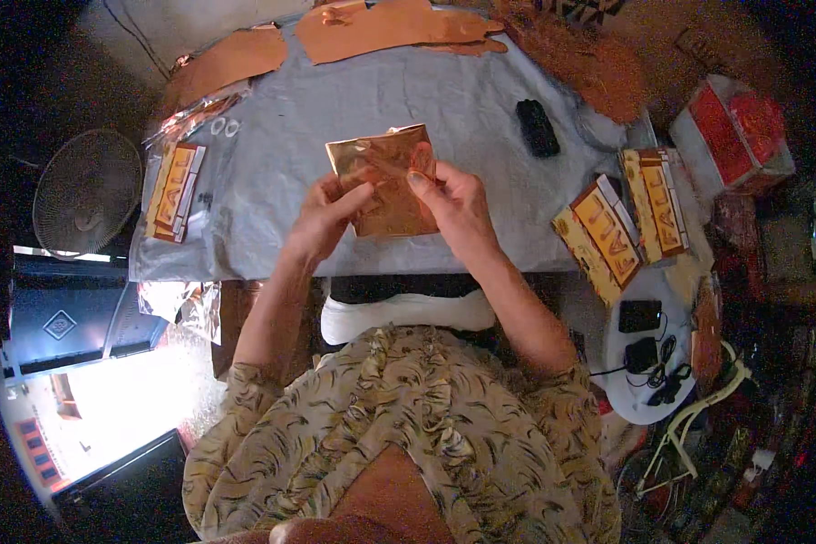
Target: Folding and placing copper-colored foil balloons into plastic sleeves with cardboard inserts.
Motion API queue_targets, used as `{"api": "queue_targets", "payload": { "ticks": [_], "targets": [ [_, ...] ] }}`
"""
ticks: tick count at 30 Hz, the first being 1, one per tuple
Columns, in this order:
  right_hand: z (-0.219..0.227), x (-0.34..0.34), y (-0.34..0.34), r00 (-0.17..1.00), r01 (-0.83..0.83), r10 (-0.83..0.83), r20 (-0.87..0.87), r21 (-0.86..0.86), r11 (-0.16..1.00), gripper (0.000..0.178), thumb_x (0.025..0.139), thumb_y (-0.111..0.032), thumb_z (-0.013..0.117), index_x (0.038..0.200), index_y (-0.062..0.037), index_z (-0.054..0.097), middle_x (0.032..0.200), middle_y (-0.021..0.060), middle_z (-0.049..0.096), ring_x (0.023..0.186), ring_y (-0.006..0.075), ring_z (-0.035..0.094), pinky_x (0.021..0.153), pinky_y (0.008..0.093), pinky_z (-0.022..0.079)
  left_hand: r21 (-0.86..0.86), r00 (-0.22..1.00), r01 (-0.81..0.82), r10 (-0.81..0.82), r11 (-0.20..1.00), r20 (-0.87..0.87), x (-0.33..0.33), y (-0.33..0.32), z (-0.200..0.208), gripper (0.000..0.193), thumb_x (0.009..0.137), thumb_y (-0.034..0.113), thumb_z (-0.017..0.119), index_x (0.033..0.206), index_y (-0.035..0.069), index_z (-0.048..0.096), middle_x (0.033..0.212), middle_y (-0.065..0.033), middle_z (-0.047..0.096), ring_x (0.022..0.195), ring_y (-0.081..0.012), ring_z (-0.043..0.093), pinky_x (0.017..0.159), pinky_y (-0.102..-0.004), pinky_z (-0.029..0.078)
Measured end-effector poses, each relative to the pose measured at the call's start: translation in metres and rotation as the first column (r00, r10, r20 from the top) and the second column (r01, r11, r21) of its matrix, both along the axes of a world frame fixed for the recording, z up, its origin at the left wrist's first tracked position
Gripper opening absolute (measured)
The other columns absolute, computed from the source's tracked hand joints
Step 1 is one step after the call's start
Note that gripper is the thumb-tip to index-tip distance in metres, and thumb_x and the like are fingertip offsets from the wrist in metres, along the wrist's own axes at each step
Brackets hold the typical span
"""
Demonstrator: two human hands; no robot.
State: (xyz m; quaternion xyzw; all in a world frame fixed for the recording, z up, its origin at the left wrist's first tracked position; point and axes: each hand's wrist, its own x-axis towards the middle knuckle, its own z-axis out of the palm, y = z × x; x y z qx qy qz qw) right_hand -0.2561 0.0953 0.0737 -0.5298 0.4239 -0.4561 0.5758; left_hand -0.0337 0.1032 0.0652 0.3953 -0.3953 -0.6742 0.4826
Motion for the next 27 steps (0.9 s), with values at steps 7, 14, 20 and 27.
{"api": "queue_targets", "payload": {
  "ticks": [7, 14, 20, 27],
  "targets": [
    [0.028, -0.009, 0.003, 0.987, 0.107, -0.119, -0.111, -0.104, 0.989, 0.025, 0.102, -0.019, 0.068, 0.117, 0.0013, 0.071, 0.098, -0.0024, 0.071, 0.089, 0.0043, 0.061, 0.080, 0.0221, 0.049, 0.001, 0.999, -0.019, 0.019, 1.000, 0.028, -0.014, 0.009, -0.010, 0.019, 0.096, 0.014, 0.076, 0.110, 0.000, 0.075, 0.100, -0.0065, 0.078, 0.086, -0.0114, 0.071, 0.078, -0.0285, 0.058],
    [0.022, -0.036, -0.002, 0.970, 0.212, -0.224, -0.100, -0.114, 0.971, 0.022, 0.100, -0.020, 0.071, 0.101, 0.0012, 0.075, 0.093, -0.0017, 0.071, 0.087, 0.0051, 0.062, 0.080, 0.0219, 0.048, 0.033, 1.000, 0.031, -0.030, 0.999, -0.007, -0.031, 0.017, -0.008, 0.019, 0.096, 0.014, 0.077, 0.109, 0.001, 0.075, 0.098, -0.0050, 0.077, 0.086, -0.0107, 0.071, 0.078, -0.0273, 0.058],
    [0.010, -0.061, 0.024, 0.964, 0.250, -0.252, -0.090, -0.029, 0.968, 0.024, 0.097, -0.021, 0.074, 0.105, 0.0015, 0.076, 0.094, -0.0011, 0.071, 0.088, 0.0057, 0.062, 0.081, 0.0223, 0.049, 0.032, 0.994, 0.033, -0.036, 0.999, 0.099, -0.049, 0.029, -0.003, 0.020, 0.096, 0.015, 0.077, 0.110, 0.001, 0.074, 0.095, -0.0028, 0.075, 0.083, -0.0097, 0.069, 0.079, -0.0269, 0.058],
    [-0.002, -0.105, 0.082, 0.974, 0.166, -0.157, -0.163, 0.045, 0.985, 0.023, 0.096, -0.019, 0.074, 0.097, 0.0032, 0.076, 0.086, -0.0021, 0.070, 0.082, 0.0046, 0.062, 0.073, 0.0222, 0.049, 0.024, 0.994, 0.059, -0.061, 0.998, 0.090, -0.082, 0.038, -0.014, 0.017, 0.096, 0.013, 0.077, 0.109, 0.002, 0.074, 0.097, -0.0040, 0.076, 0.083, -0.0106, 0.069, 0.078, -0.0307, 0.061]
  ]
}}
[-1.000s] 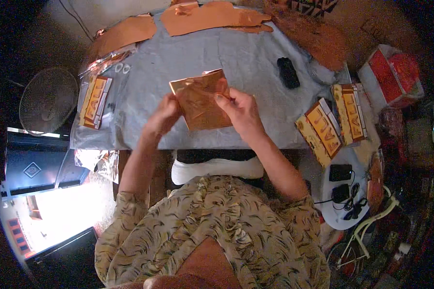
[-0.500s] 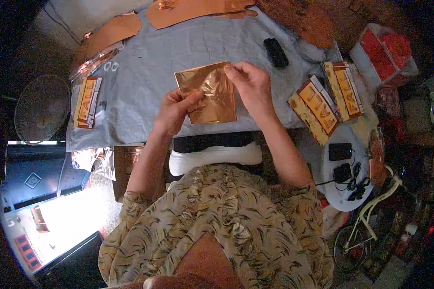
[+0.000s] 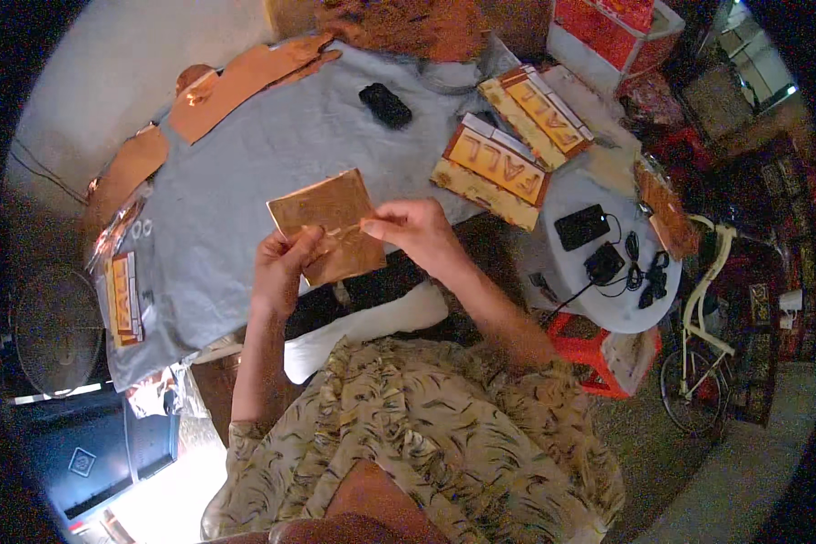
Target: Folding and placing copper-colored foil balloons into plastic sleeves with cardboard inserts.
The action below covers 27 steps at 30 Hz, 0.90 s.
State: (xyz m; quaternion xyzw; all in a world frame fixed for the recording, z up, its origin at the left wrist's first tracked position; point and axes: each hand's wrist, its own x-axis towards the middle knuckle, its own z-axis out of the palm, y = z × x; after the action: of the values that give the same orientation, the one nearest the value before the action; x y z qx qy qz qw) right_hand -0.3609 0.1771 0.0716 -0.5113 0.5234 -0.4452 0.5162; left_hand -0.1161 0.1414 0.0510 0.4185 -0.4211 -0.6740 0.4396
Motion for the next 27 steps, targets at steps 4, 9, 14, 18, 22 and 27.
{"api": "queue_targets", "payload": {
  "ticks": [4, 9, 14, 18, 22, 27],
  "targets": [
    [0.004, -0.024, 0.019, 0.993, 0.107, -0.109, -0.054, -0.038, 0.994, 0.020, 0.095, -0.016, 0.075, 0.094, 0.0038, 0.076, 0.086, -0.0017, 0.071, 0.082, 0.0060, 0.062, 0.072, 0.0244, 0.050, -0.107, 0.991, 0.131, -0.130, 0.986, 0.020, -0.026, 0.005, 0.013, 0.018, 0.099, 0.014, 0.073, 0.111, 0.002, 0.076, 0.098, -0.0020, 0.075, 0.087, -0.0125, 0.070, 0.081, -0.0309, 0.061],
    [-0.014, -0.082, 0.037, 0.959, 0.283, -0.279, 0.058, -0.096, 0.954, 0.018, 0.094, -0.014, 0.074, 0.098, 0.0037, 0.075, 0.091, 0.0018, 0.073, 0.085, 0.0095, 0.064, 0.075, 0.0266, 0.051, -0.376, 0.947, 0.311, -0.251, 0.873, 0.201, -0.054, -0.025, 0.039, 0.030, 0.104, 0.021, 0.066, 0.120, -0.003, 0.073, 0.100, -0.0056, 0.076, 0.090, -0.0145, 0.070, 0.081, -0.0310, 0.058],
    [-0.024, -0.146, 0.047, 0.870, 0.358, -0.306, 0.386, -0.066, 0.932, 0.029, 0.095, -0.018, 0.071, 0.114, 0.0041, 0.073, 0.100, 0.0054, 0.074, 0.093, 0.0144, 0.067, 0.083, 0.0299, 0.052, -0.586, 0.896, 0.330, -0.051, 0.740, 0.440, -0.110, -0.084, 0.042, 0.025, 0.100, 0.020, 0.071, 0.114, 0.000, 0.076, 0.103, -0.0117, 0.078, 0.085, -0.0147, 0.070, 0.074, -0.0313, 0.056],
    [-0.035, -0.157, 0.036, 0.621, 0.380, -0.207, 0.756, -0.059, 0.923, 0.044, 0.094, -0.033, 0.070, 0.124, -0.0014, 0.068, 0.097, 0.0111, 0.073, 0.080, 0.0208, 0.065, 0.075, 0.0375, 0.055, -0.575, 0.895, 0.328, -0.051, 0.750, 0.444, -0.131, -0.079, 0.026, 0.022, 0.097, 0.018, 0.074, 0.112, 0.003, 0.077, 0.100, -0.0117, 0.078, 0.081, -0.0168, 0.071, 0.073, -0.0326, 0.057],
    [-0.071, -0.290, 0.023, 0.317, -0.509, 0.408, 0.856, -0.209, 0.835, 0.070, 0.091, -0.065, 0.058, 0.134, -0.0093, 0.058, 0.099, 0.0093, 0.061, 0.085, 0.0238, 0.056, 0.078, 0.0418, 0.048, -0.725, 0.891, 0.421, -0.099, 0.545, 0.442, -0.150, -0.070, -0.001, 0.018, 0.095, 0.015, 0.072, 0.108, 0.005, 0.077, 0.101, -0.0154, 0.076, 0.086, -0.0286, 0.074, 0.077, -0.0399, 0.058],
    [-0.073, -0.224, 0.022, 0.511, -0.017, 0.368, 0.777, -0.419, 0.908, 0.051, 0.106, -0.051, 0.053, 0.141, -0.0141, 0.057, 0.085, 0.0002, 0.057, 0.089, 0.0217, 0.054, 0.086, 0.0385, 0.042, -0.688, 0.751, 0.545, 0.087, 0.478, 0.655, -0.179, -0.063, -0.012, 0.014, 0.082, 0.016, 0.073, 0.092, 0.007, 0.074, 0.089, -0.0134, 0.072, 0.088, -0.0346, 0.071, 0.077, -0.0474, 0.057]
  ]
}}
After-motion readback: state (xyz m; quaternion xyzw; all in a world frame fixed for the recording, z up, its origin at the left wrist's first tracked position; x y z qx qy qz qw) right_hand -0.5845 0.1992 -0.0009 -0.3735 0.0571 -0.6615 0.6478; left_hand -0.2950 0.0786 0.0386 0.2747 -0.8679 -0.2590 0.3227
